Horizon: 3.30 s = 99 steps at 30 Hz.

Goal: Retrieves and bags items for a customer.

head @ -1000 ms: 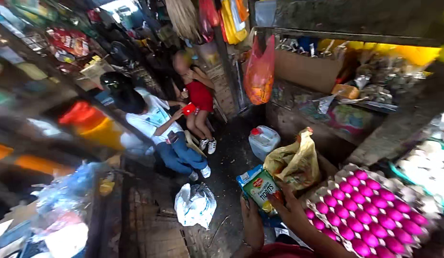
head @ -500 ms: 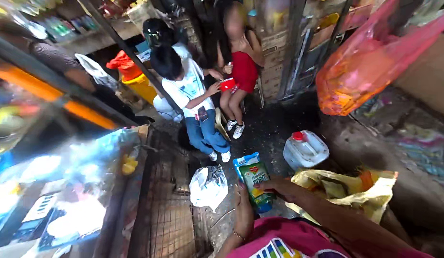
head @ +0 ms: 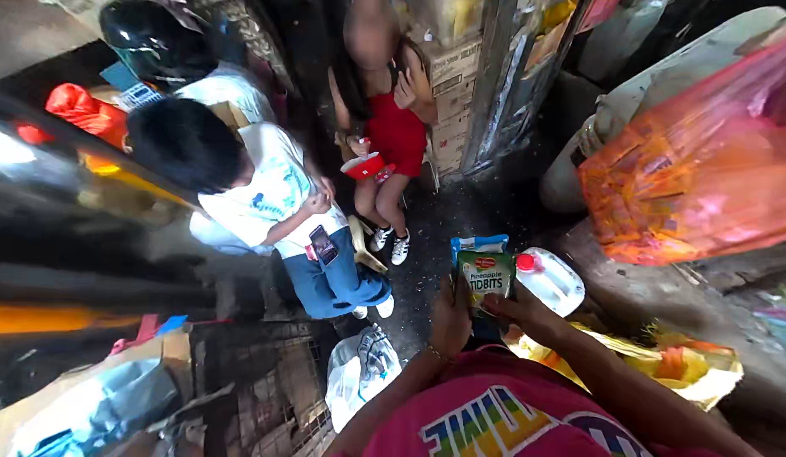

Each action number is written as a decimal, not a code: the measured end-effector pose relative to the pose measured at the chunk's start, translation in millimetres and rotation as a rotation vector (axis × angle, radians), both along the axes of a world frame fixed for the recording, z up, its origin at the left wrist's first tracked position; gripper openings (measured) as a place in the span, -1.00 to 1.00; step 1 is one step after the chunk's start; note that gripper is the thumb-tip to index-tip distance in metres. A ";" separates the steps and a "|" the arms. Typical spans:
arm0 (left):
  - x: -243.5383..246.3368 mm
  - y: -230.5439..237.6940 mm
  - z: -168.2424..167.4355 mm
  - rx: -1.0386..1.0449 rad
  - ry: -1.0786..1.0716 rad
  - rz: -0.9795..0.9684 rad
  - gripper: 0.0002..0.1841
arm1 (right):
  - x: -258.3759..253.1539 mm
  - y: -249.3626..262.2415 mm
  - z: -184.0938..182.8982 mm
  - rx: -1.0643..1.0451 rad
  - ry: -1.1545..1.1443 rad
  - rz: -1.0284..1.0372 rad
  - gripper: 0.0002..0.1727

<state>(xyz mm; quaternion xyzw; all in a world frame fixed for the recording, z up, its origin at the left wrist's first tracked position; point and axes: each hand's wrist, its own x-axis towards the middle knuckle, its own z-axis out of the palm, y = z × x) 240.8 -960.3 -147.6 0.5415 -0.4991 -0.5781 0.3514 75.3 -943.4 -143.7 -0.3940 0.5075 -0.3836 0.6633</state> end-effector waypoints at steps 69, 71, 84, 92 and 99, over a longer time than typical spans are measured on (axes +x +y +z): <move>-570.8 -808.7 269.8 -1.778 -0.772 -0.582 -0.76 | -538.0 -548.6 129.1 -0.620 -0.381 -1.579 -0.76; -567.4 -803.8 275.6 -1.756 -0.782 -0.581 -0.72 | -543.5 -551.7 130.3 -0.645 -0.385 -1.560 -0.74; -563.2 -787.2 281.6 -1.815 -0.625 -0.378 -0.71 | -570.3 -575.8 104.3 -0.550 -0.675 -1.532 -0.66; -558.4 -784.7 289.2 -1.770 -0.603 -0.459 -0.74 | -577.6 -585.8 98.6 -0.469 -0.693 -1.547 -0.64; -551.1 -788.4 307.9 -1.604 -0.601 -0.425 -0.59 | -583.7 -588.4 94.2 -0.431 -0.723 -1.573 -0.70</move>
